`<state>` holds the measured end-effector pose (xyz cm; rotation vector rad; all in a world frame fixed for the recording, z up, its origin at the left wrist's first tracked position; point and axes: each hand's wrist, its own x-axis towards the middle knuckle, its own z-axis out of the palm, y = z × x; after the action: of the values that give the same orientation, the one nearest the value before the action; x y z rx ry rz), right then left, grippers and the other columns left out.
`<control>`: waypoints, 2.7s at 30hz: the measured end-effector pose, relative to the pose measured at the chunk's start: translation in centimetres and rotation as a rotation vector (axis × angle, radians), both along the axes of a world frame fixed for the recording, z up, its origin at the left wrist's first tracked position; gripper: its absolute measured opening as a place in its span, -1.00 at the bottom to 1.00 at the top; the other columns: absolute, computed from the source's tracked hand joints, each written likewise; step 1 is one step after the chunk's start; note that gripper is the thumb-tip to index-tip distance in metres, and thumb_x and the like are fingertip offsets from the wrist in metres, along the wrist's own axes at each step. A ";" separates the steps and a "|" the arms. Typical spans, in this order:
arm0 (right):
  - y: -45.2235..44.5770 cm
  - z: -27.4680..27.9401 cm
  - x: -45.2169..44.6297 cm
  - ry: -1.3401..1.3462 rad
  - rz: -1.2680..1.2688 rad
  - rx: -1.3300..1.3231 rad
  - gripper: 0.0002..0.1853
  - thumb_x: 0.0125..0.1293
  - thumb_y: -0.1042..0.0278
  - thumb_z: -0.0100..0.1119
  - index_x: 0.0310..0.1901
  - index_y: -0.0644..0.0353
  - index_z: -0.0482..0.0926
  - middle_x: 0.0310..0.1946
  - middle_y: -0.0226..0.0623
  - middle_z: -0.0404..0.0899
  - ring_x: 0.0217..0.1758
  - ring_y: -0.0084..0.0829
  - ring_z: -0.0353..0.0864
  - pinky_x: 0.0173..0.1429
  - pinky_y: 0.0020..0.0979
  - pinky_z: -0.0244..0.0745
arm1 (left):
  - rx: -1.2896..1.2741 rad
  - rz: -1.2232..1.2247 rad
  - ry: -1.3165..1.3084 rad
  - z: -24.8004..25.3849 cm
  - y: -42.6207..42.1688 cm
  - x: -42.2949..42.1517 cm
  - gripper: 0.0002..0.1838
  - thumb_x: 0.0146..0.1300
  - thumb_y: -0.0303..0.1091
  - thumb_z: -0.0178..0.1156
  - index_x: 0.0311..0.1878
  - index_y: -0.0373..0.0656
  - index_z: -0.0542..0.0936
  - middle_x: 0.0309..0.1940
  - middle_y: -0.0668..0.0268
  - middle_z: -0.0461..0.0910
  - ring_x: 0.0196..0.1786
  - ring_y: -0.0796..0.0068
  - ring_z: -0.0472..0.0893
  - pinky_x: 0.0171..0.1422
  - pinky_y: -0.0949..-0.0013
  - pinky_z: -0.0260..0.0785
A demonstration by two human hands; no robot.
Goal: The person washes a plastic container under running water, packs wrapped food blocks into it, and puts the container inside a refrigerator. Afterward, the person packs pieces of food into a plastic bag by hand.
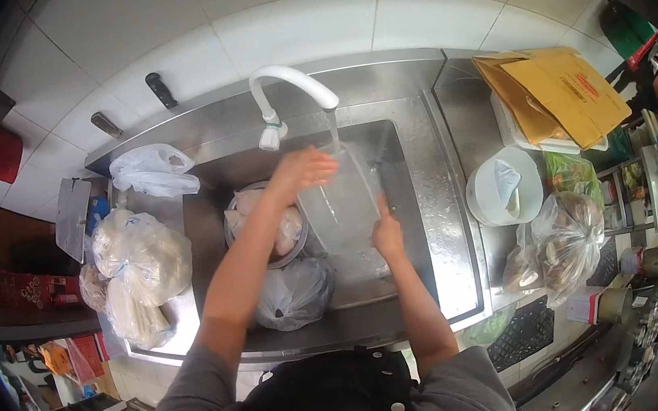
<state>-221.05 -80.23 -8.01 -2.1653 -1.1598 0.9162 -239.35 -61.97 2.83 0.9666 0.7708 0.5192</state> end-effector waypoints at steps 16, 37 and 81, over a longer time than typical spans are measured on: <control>-1.5 3.5 -0.2 0.103 -0.063 -0.091 -0.13 0.12 0.73 -0.07 0.50 -0.07 0.07 0.14 0.11 0.43 0.01 -0.04 0.64 -0.16 -0.20 0.69 | -0.505 0.747 -0.430 -7.7 8.0 -3.9 -0.56 0.40 -0.10 0.14 0.14 -0.24 0.41 -0.08 0.11 0.50 -0.08 0.20 0.57 0.02 0.23 0.60; -8.1 10.4 3.8 -0.592 0.160 0.899 -0.23 0.36 0.40 0.12 0.52 -0.20 -0.01 0.55 0.02 -0.19 0.57 0.11 -0.09 0.52 0.03 0.03 | 0.001 -0.311 -0.073 4.7 -13.0 -10.3 0.39 -0.03 0.65 0.03 0.54 -0.11 -0.42 0.57 0.06 -0.23 0.60 0.08 -0.20 0.57 0.03 -0.13; -21.8 8.5 -34.1 0.730 0.052 0.394 -0.22 0.34 0.49 -0.08 0.52 0.09 -0.21 0.06 0.11 0.51 0.03 -0.07 0.62 -0.10 -0.19 0.68 | -0.127 1.733 1.015 -8.7 -93.5 -56.5 -0.62 0.38 -0.38 0.13 0.22 -0.28 0.48 0.08 0.11 0.60 0.15 0.33 0.58 0.25 0.35 0.39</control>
<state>-255.15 -102.07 0.53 -1.3138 -0.9187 1.2328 -295.89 -155.52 -5.87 0.1183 2.5298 1.4321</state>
